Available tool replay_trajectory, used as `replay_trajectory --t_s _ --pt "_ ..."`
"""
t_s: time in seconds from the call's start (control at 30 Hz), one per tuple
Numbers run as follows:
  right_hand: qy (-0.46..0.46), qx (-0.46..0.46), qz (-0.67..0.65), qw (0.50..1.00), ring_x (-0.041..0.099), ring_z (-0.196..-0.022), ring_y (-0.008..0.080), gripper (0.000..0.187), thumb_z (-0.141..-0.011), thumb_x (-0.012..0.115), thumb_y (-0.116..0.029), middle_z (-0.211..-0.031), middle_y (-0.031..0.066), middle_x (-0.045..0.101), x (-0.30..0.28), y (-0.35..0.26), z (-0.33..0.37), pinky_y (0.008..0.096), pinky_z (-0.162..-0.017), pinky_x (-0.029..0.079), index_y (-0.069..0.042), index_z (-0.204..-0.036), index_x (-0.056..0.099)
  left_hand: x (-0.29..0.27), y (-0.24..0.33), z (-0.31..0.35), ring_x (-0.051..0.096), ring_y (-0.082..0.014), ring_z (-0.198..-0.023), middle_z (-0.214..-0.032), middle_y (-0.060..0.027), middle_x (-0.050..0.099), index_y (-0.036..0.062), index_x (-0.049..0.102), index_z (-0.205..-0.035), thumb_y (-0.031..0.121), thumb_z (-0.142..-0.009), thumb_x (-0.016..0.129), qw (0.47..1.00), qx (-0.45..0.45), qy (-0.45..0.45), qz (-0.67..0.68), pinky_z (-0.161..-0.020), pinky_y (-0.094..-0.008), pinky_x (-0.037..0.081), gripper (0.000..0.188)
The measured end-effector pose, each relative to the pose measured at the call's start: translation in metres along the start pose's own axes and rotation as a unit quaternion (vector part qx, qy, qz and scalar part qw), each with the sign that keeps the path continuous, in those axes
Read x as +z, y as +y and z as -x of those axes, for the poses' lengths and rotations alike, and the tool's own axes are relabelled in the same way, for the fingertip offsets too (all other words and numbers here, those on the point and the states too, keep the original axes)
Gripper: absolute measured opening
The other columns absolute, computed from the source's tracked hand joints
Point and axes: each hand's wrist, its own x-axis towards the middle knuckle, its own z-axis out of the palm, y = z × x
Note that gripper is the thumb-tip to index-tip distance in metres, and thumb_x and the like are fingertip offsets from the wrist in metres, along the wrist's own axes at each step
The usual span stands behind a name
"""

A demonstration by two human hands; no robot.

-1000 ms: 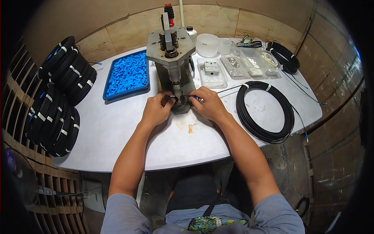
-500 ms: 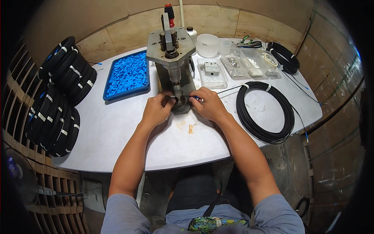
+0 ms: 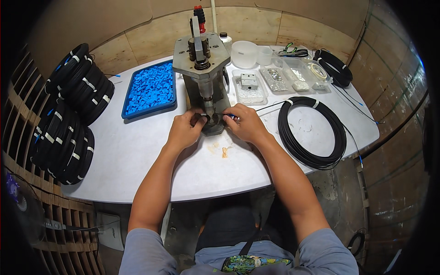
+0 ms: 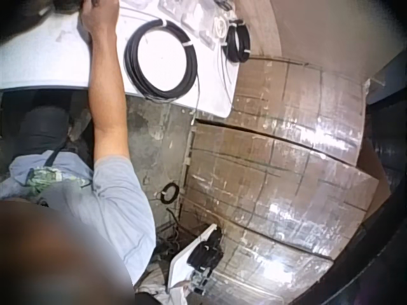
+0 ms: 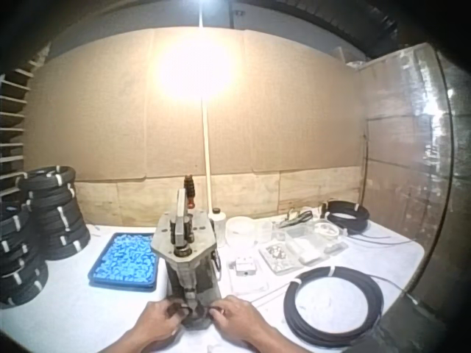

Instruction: Organizing black wire coils and using a crimping machine to attach connectors to wire ends.

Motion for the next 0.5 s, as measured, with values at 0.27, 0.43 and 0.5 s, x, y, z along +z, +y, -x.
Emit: replay_trajectory --t_s 0.27,0.43,0.5 --pt "-0.003 0.005 -0.010 1.000 0.069 -0.079 0.0310 0.018 -0.091 0.072 -0.020 -0.094 0.0135 0.069 -0.0009 -0.0017 0.0002 0.0395 -0.075 0.056 -0.007 -0.104 0.076 -0.0004 0.0000 0.0001 0.072 -0.0216 -0.074 -0.083 -0.0153 0.075 -0.0036 0.069 -0.114 0.017 -0.091 0.073 1.000 -0.005 -0.001 -0.001 -0.071 -0.0338 0.055 0.031" --pt "-0.004 0.009 -0.013 1.000 0.070 -0.078 0.0308 0.019 -0.092 0.072 -0.020 -0.095 0.0138 0.069 -0.0006 -0.0015 0.0005 0.0394 -0.075 0.056 -0.007 -0.104 0.076 -0.0009 0.0009 0.0000 0.072 -0.0216 -0.074 -0.084 -0.0156 0.075 -0.0035 0.069 -0.114 0.017 -0.091 0.073 1.000 -0.006 -0.003 -0.003 -0.071 -0.0335 0.055 0.031" --pt "-0.004 0.007 -0.012 1.000 0.070 -0.078 0.0307 0.019 -0.092 0.072 -0.020 -0.095 0.0139 0.069 -0.0005 -0.0011 0.0004 0.0394 -0.075 0.056 -0.007 -0.104 0.076 -0.0002 -0.0005 -0.0002 0.072 -0.0257 -0.071 -0.082 -0.0172 0.075 -0.0042 0.070 -0.114 0.019 -0.091 0.073 1.000 0.012 0.005 -0.007 -0.070 -0.0359 0.056 0.033"
